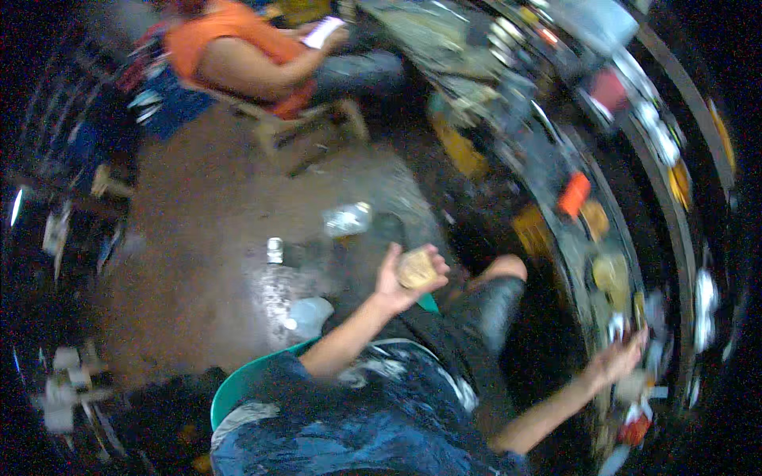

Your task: The person uses a handheld torch to heat a small curved shoe part, then wipes it with a tissue. They place the part on a workbench, pick up another similar part, and continue wiping and handling both parts.

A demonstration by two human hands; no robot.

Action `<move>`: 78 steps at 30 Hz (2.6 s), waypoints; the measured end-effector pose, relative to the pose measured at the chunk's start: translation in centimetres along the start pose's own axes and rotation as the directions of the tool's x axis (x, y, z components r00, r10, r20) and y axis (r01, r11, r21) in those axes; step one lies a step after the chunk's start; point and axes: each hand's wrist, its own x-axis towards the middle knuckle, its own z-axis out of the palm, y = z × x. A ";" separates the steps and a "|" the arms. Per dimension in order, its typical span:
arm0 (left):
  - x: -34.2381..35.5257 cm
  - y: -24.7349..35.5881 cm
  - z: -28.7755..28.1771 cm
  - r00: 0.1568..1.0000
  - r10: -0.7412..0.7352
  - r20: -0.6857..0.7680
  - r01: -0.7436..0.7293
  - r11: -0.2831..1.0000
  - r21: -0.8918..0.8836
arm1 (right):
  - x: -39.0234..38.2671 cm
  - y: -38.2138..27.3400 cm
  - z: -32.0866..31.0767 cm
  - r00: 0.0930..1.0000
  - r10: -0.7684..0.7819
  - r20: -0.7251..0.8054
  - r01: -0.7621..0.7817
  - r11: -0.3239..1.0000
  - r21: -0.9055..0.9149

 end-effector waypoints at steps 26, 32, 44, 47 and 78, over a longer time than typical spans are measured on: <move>0.1 0.1 0.1 0.999 0.026 0.047 -0.033 0.988 0.150 | 1.0 3.7 0.8 0.986 0.133 0.105 -0.150 0.971 0.186; -0.1 -0.4 1.8 0.999 0.025 0.033 -0.031 0.982 0.185 | 0.1 2.2 3.3 0.997 -0.020 -0.071 0.037 0.967 0.254; 0.4 -0.5 1.8 1.000 0.014 0.025 -0.018 0.978 0.208 | 1.0 4.2 4.7 0.997 0.052 -0.063 -0.038 0.976 0.213; 0.5 -0.5 1.8 1.000 0.015 0.010 -0.017 0.978 0.210 | 0.7 4.4 5.1 0.998 0.057 -0.028 -0.047 0.960 0.275; 0.7 -0.5 1.7 1.000 0.006 -0.004 -0.005 0.978 0.206 | -0.3 4.5 5.8 0.996 -0.086 0.022 0.081 0.980 0.185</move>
